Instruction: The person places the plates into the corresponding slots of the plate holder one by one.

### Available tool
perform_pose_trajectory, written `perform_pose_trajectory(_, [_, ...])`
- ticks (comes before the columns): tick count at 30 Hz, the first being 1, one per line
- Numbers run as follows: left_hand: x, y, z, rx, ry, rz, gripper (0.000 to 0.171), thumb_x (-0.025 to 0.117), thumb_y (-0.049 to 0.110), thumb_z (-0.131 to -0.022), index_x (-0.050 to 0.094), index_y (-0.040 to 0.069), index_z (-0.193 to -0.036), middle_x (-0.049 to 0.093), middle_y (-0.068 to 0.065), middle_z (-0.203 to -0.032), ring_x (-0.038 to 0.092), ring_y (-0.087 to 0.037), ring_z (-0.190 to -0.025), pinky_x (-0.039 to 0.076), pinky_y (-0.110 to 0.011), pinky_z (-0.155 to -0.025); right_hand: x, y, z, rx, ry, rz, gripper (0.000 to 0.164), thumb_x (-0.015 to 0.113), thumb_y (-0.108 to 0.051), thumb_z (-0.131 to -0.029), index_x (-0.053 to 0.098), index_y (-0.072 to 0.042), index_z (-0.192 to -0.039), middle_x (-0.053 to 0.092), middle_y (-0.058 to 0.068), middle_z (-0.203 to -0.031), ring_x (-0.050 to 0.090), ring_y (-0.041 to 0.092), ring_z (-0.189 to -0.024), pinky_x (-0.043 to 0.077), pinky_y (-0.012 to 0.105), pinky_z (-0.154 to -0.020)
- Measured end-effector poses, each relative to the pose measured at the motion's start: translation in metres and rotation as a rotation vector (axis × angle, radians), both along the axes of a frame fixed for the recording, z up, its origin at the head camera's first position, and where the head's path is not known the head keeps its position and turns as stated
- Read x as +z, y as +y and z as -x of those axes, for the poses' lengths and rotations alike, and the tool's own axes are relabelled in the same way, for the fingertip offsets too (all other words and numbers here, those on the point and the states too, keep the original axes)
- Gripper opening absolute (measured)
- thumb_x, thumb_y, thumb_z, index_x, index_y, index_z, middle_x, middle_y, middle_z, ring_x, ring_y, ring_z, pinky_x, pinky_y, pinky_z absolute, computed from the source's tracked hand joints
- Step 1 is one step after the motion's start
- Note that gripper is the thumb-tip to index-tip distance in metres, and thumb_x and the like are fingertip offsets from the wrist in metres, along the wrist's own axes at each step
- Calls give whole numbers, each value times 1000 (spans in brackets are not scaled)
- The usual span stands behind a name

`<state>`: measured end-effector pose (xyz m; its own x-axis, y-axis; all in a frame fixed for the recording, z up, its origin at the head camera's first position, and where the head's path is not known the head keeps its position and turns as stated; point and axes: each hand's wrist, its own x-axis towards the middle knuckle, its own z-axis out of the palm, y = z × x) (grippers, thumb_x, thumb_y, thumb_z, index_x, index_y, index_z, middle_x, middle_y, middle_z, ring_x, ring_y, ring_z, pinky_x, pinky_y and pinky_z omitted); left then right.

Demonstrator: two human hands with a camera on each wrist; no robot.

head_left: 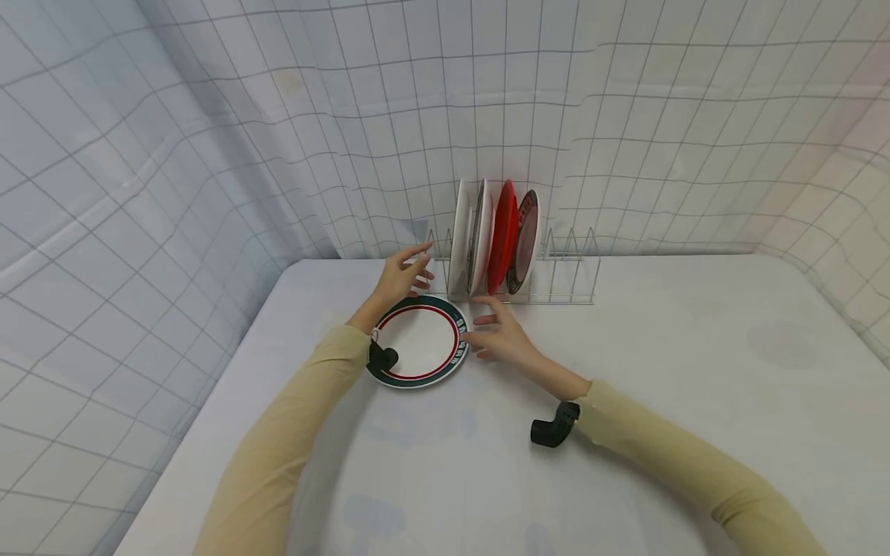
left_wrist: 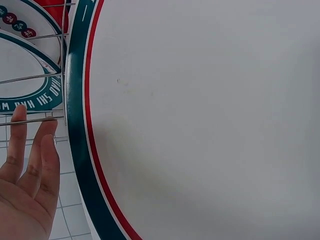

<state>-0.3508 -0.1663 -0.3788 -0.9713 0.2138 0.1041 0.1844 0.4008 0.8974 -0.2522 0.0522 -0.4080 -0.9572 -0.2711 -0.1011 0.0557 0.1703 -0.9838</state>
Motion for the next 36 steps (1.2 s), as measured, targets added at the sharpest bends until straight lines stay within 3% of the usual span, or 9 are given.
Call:
perform_pose_trajectory(6, [4, 2, 0, -8, -3, -9, 44, 45, 31, -103, 44, 19, -145, 66, -32, -106, 67, -44, -92, 56, -36, -65, 1, -2, 4, 24, 15, -44, 65, 68, -9, -87, 39, -14, -144, 49, 27, -128, 69, 27, -84, 58, 34, -68])
perform_pose_trajectory(11, [-3, 2, 5, 12, 21, 2, 44, 45, 36, -102, 47, 23, -144, 68, -28, -103, 69, -39, -88, 54, -28, -59, -6, -6, 12, 27, -10, -85, 63, 68, -9, -88, 40, -17, -144, 51, 24, -126, 66, 22, -82, 58, 31, -65])
perform_pose_trajectory(23, [-3, -5, 3, 25, 6, 18, 44, 46, 37, -101, 47, 25, -143, 68, -27, -104, 69, -39, -90, 55, -30, -62, -5, -22, 17, 57, -32, -165, 68, 62, 6, -85, 39, -19, -144, 49, 20, -117, 57, 16, -67, 54, 26, -50])
perform_pose_trajectory(30, [-3, -2, 0, 17, -12, -27, 43, 46, 35, -102, 47, 24, -143, 67, -30, -106, 68, -43, -91, 53, -28, -60, -10, -10, 13, 50, -47, -162, 70, 57, 6, -82, 38, -18, -144, 51, 18, -107, 55, 14, -65, 52, 24, -48])
perform_pose_trajectory(36, [-4, -1, 1, 13, -6, -12, 44, 46, 34, -102, 46, 22, -144, 68, -29, -105, 68, -42, -90, 55, -31, -63, -8, 9, 6, 78, -56, -194, 70, 56, 5, -81, 38, -18, -144, 51, 18, -107, 54, 15, -64, 51, 24, -50])
